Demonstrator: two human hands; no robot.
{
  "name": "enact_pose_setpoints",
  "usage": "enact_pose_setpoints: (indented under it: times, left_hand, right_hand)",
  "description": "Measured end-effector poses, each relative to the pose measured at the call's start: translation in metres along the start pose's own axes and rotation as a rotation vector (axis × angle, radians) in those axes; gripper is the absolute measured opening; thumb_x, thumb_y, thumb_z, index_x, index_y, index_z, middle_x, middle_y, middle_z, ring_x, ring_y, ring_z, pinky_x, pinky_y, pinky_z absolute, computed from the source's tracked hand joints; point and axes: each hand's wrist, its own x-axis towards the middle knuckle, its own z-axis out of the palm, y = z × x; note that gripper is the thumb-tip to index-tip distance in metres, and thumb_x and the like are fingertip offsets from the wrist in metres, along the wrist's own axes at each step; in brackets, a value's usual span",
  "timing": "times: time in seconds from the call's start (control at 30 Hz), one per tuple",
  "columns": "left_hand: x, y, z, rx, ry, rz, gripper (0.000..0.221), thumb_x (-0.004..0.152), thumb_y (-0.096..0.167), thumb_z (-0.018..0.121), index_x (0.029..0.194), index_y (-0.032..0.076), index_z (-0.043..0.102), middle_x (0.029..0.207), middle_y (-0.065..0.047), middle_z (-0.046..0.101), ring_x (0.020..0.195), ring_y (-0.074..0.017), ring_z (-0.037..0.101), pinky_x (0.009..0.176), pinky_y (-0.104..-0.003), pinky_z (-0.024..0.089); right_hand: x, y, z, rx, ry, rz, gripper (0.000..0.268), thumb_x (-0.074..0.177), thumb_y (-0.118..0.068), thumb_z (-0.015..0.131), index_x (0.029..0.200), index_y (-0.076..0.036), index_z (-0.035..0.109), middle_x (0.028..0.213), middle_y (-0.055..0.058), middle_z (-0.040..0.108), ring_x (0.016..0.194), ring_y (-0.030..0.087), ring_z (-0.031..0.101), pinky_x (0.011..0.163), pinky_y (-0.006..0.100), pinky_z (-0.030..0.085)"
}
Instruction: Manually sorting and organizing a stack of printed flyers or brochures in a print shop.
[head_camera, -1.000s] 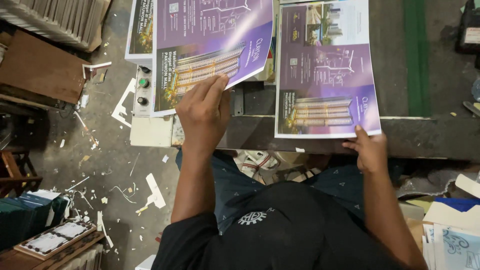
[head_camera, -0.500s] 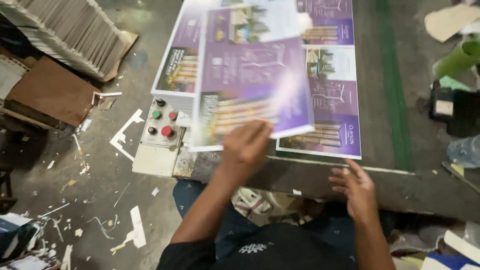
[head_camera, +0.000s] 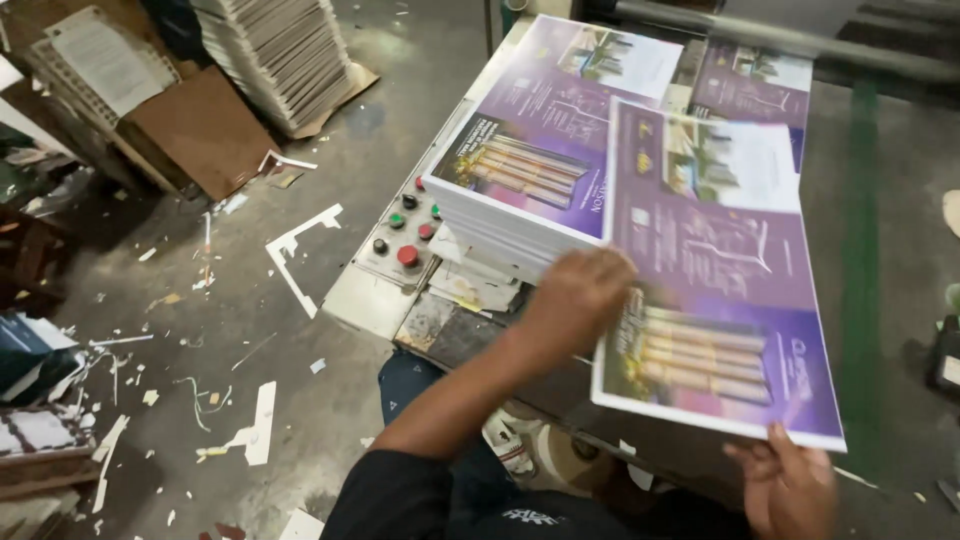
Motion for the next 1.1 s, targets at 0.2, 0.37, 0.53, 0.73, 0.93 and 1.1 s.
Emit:
enact_pose_setpoints:
  times: [0.2, 0.37, 0.53, 0.73, 0.93, 1.1]
  left_hand:
    - [0.008, -0.077, -0.001, 0.379, 0.040, -0.082, 0.089, 0.088, 0.060, 0.060, 0.146, -0.005, 0.044, 0.153, -0.027, 0.040, 0.145, -0.0411, 0.041, 0.118, -0.059, 0.029]
    - [0.008, -0.081, -0.002, 0.410, -0.177, -0.118, 0.081, 0.092, 0.057, 0.060, 0.146, -0.002, 0.047, 0.154, -0.021, 0.046, 0.145, -0.0344, 0.043, 0.119, -0.057, 0.027]
    - [0.034, -0.107, -0.018, 0.365, -0.179, 0.028, 0.050, 0.096, 0.046, 0.062, 0.123, 0.004, 0.068, 0.134, -0.015, 0.070, 0.125, -0.0272, 0.066, 0.102, -0.046, 0.049]
    - [0.070, -0.110, -0.059, 0.261, -0.355, -0.017, 0.020, 0.096, 0.033, 0.068, 0.091, 0.015, 0.075, 0.080, -0.010, 0.075, 0.075, -0.0313, 0.072, 0.064, -0.049, 0.055]
    - [0.044, -0.054, -0.067, 0.221, 0.157, 0.123, 0.013, 0.097, 0.009, 0.064, 0.109, 0.005, 0.067, 0.101, -0.015, 0.075, 0.085, -0.0308, 0.074, 0.069, -0.043, 0.056]
    - [-0.002, -0.003, -0.050, 0.192, 0.030, -0.037, 0.023, 0.092, 0.009, 0.068, 0.115, 0.005, 0.068, 0.108, -0.012, 0.074, 0.096, -0.0307, 0.073, 0.079, -0.043, 0.056]
  right_hand:
    - [-0.023, 0.053, -0.100, -0.036, 0.147, 0.079, 0.041, 0.111, -0.004, 0.044, 0.152, 0.003, 0.045, 0.125, 0.022, 0.066, 0.098, 0.030, 0.072, 0.077, 0.045, 0.062]
    - [-0.037, 0.096, -0.172, -0.010, 0.179, 0.200, 0.051, 0.107, -0.006, 0.046, 0.158, -0.005, 0.042, 0.127, 0.020, 0.064, 0.104, 0.028, 0.071, 0.080, 0.047, 0.062]
    - [-0.055, 0.110, -0.176, -0.082, 0.351, 0.299, 0.050, 0.107, -0.009, 0.048, 0.157, -0.005, 0.043, 0.128, 0.020, 0.063, 0.104, 0.033, 0.067, 0.079, 0.050, 0.059]
    - [-0.025, 0.170, -0.267, 0.155, 0.152, 0.442, 0.056, 0.100, -0.017, 0.050, 0.155, -0.017, 0.044, 0.135, 0.014, 0.063, 0.112, 0.033, 0.068, 0.085, 0.055, 0.061]
    - [-0.042, 0.149, -0.216, -0.152, 0.197, 0.353, 0.059, 0.100, -0.012, 0.047, 0.158, -0.018, 0.037, 0.135, 0.021, 0.059, 0.115, 0.041, 0.062, 0.083, 0.063, 0.056]
    - [-0.089, 0.073, -0.060, -0.263, 0.333, 0.050, 0.034, 0.108, -0.007, 0.060, 0.138, 0.005, 0.052, 0.119, 0.017, 0.065, 0.094, 0.028, 0.070, 0.072, 0.038, 0.063]
